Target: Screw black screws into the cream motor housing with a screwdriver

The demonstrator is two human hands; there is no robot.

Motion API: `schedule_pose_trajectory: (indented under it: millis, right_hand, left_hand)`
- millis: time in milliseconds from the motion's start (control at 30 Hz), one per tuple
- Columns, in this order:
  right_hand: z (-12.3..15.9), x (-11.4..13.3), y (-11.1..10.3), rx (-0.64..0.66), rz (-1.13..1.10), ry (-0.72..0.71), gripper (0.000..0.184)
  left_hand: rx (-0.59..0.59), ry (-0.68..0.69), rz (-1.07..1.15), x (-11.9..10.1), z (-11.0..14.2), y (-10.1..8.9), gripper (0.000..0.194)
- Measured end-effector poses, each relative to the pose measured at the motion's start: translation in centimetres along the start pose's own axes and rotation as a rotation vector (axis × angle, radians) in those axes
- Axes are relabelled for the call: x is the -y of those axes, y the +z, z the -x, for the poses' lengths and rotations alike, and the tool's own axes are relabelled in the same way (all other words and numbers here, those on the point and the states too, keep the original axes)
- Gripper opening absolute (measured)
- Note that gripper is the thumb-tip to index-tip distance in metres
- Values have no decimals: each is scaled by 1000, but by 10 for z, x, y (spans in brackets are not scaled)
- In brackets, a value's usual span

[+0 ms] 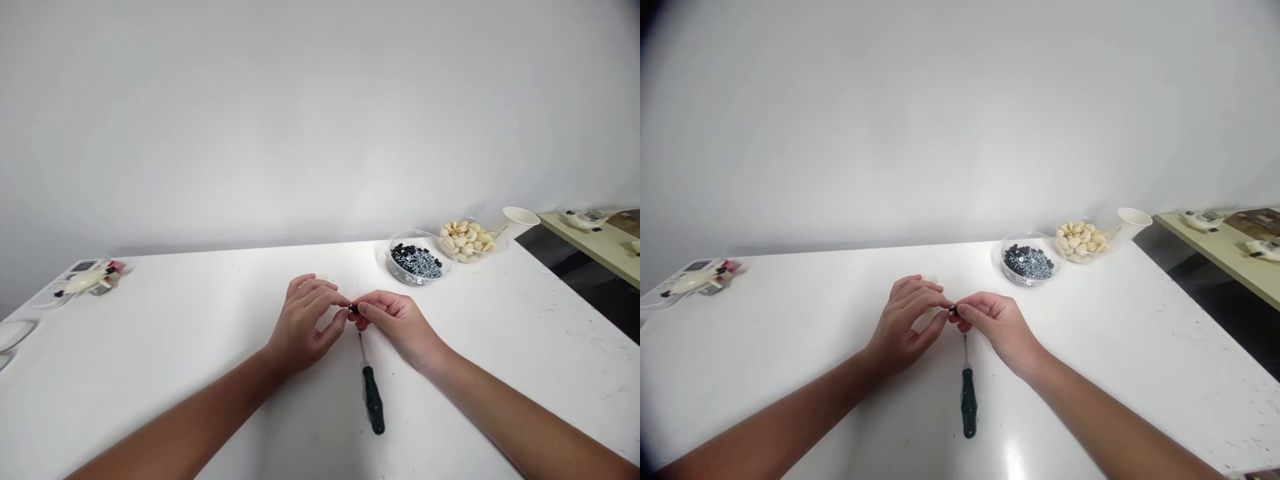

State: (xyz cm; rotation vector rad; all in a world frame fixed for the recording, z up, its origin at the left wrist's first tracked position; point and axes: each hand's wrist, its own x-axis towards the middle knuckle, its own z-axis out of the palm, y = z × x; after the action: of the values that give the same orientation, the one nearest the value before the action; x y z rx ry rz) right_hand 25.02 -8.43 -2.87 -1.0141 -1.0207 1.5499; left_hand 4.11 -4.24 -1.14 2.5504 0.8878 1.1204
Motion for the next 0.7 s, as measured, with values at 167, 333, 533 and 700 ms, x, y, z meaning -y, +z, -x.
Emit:
schedule_pose_trajectory:
  millis: [167,333,533,700]
  right_hand:
    - [2,4,1,6,25,-18,25]
    - [4,6,0,4,72,-70,23]
    - [7,9,-2,-1,121,-76,24]
    - [8,11,-1,-13,150,-76,23]
  left_hand:
    - [-40,59,-17,-1,0,1,19]
    - [-57,72,-34,0,1,1,21]
    - [-39,88,-30,-2,1,0,22]
    - [-36,98,-27,-4,0,-1,20]
